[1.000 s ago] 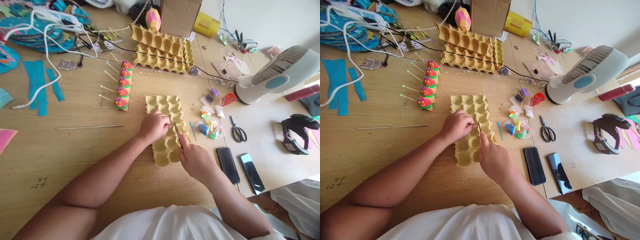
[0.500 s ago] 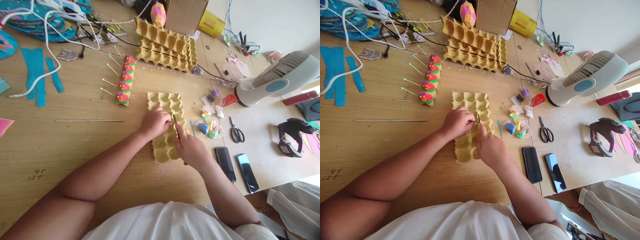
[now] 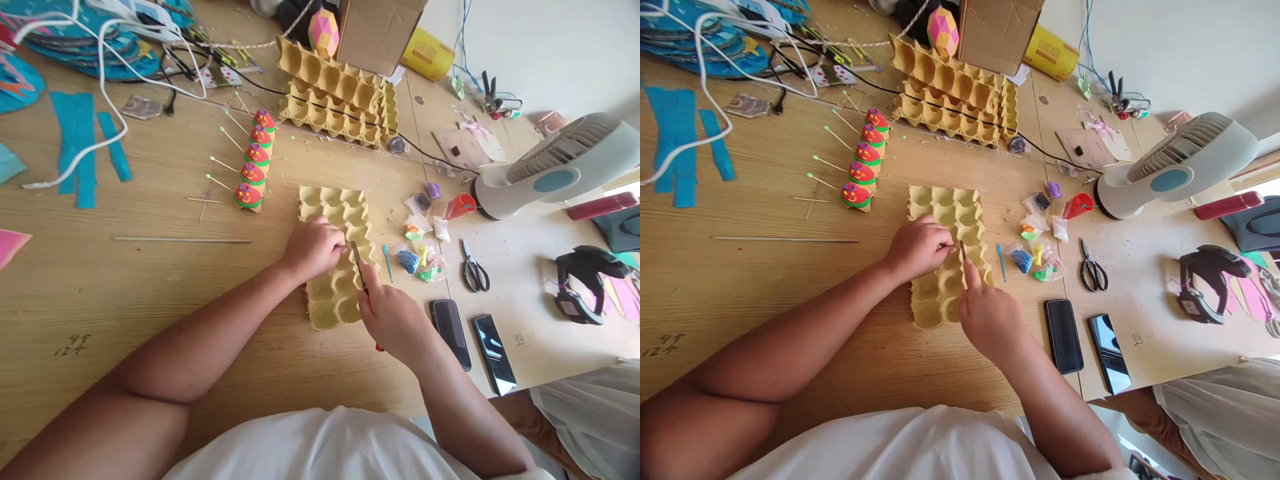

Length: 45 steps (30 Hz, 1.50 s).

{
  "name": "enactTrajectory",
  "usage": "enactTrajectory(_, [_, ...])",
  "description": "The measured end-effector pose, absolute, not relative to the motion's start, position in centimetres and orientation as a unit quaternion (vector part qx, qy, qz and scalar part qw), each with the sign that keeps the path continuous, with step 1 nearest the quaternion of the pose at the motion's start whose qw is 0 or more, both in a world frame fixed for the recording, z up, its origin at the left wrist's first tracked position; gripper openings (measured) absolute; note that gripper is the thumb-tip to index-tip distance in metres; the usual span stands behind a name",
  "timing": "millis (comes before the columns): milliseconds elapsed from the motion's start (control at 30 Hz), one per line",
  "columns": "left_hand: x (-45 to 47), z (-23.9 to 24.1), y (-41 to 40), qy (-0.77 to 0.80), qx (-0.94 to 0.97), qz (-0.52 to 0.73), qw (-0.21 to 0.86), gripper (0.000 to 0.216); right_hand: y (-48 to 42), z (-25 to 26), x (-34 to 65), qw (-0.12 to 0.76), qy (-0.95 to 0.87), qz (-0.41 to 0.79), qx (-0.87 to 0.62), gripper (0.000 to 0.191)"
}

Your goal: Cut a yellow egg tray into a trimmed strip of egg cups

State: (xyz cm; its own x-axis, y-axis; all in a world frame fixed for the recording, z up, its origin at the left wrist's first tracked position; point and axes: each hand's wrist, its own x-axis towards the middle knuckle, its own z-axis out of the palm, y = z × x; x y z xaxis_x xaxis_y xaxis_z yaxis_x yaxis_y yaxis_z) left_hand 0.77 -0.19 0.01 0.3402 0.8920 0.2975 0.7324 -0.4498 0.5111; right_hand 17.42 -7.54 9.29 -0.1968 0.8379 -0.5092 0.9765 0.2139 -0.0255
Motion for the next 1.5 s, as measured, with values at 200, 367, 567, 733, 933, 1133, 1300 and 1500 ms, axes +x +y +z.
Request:
enactTrajectory(200, [0.8,0.1,-0.2,0.505,0.807,0.269,0.143,0.019,-7.4,8.8,17.1,0.216,0.759,-0.135,0.599,0.057])
enactTrajectory(367, [0.8,0.2,-0.3,0.504,0.809,0.265,0.146,0.019,-7.9,8.7,17.4,0.224,0.764,-0.134,0.59,0.057])
enactTrajectory(567, [0.7,0.3,-0.3,0.502,0.809,0.264,0.15,0.02,-7.3,8.8,16.7,0.214,0.764,-0.124,0.596,0.058])
enactTrajectory(733, [0.8,0.2,-0.2,0.5,0.808,0.27,0.157,0.019,-7.9,9.1,17.1,0.218,0.76,-0.15,0.594,0.056])
enactTrajectory(933, [0.8,0.3,-0.3,0.502,0.805,0.271,0.159,0.019,-7.4,8.8,17.0,0.201,0.761,-0.141,0.6,0.058])
enactTrajectory(1133, [0.8,0.2,-0.3,0.495,0.812,0.271,0.152,0.019,-7.4,8.9,17.1,0.21,0.761,-0.153,0.594,0.057])
enactTrajectory(1300, [0.8,0.2,-0.3,0.5,0.808,0.273,0.147,0.02,-7.4,8.9,16.9,0.213,0.761,-0.139,0.597,0.058])
enactTrajectory(1500, [0.8,0.2,-0.2,0.497,0.812,0.266,0.155,0.019,-8.1,9.0,17.3,0.223,0.77,-0.134,0.583,0.056])
